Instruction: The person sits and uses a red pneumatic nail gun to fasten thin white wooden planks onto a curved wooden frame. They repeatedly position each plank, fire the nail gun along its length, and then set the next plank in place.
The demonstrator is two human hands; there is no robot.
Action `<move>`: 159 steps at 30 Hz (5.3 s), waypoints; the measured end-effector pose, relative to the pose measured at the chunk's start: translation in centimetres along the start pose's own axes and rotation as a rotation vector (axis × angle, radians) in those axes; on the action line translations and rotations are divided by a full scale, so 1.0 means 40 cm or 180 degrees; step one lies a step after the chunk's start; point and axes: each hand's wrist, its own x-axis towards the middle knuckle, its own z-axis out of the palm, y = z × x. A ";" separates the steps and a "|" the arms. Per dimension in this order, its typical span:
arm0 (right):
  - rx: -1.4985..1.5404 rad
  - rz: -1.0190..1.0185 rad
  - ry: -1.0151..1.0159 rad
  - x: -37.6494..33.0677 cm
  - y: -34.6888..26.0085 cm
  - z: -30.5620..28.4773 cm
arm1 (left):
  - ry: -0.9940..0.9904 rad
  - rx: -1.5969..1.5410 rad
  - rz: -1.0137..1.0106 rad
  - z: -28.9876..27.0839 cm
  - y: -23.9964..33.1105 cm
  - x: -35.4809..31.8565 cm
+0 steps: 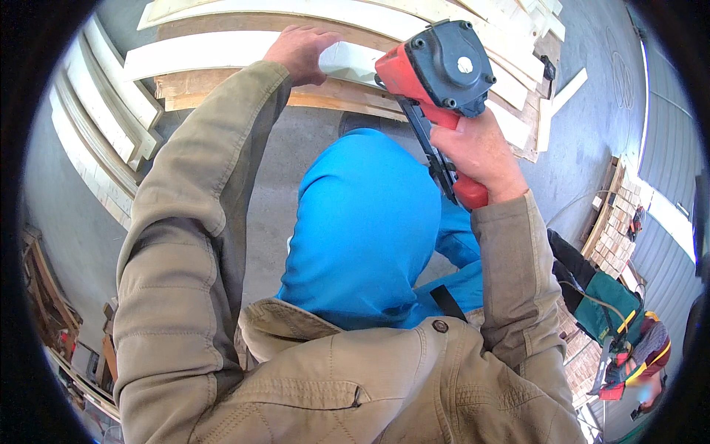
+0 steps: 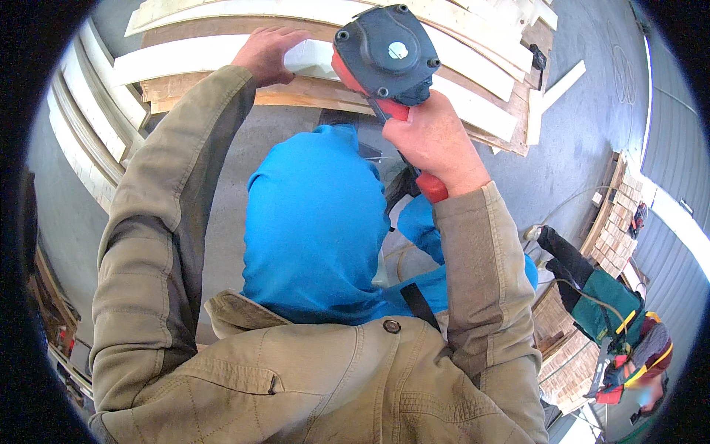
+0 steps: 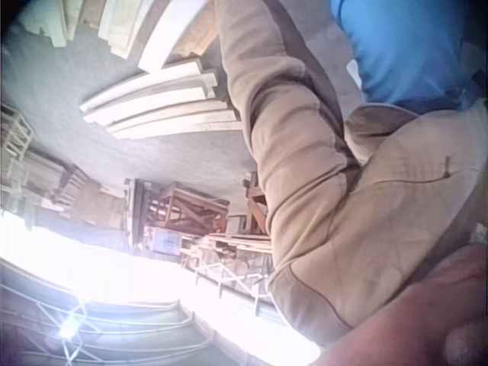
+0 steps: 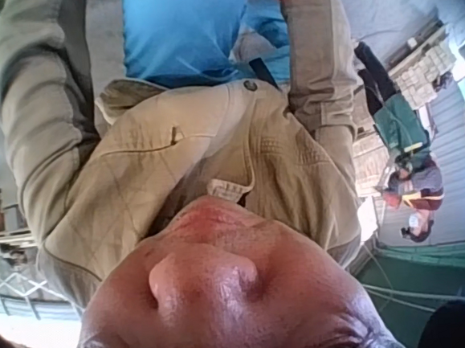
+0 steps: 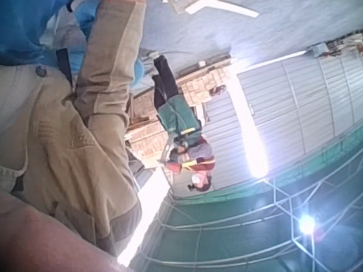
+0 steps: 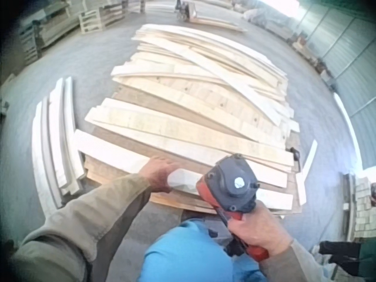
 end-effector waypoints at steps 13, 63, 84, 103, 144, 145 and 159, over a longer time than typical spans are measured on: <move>0.0127 -0.0135 0.0056 -0.010 0.006 -0.025 | 0.0074 -0.0067 0.0053 0.002 -0.001 -0.001; 0.0593 0.1946 0.0455 -0.566 0.854 -0.216 | -0.0419 0.0476 -0.0162 -0.036 0.051 0.024; 0.0254 0.0084 0.0322 -0.124 0.363 -0.322 | -0.0054 0.0138 -0.0039 -0.020 0.030 0.006; 0.0055 0.0343 0.0324 -0.105 0.373 -0.306 | -0.0132 0.0087 -0.0233 -0.036 0.056 0.014; 0.0194 0.0093 0.0284 -0.128 0.366 -0.304 | 0.0018 0.0128 -0.0059 -0.017 0.033 0.009; 0.0128 0.0133 0.0253 -0.137 0.370 -0.308 | 0.0007 0.0135 -0.0102 -0.014 0.032 0.009; 0.0193 0.0236 0.0087 -0.178 0.412 -0.300 | -0.0052 0.0174 -0.0237 -0.016 0.039 0.011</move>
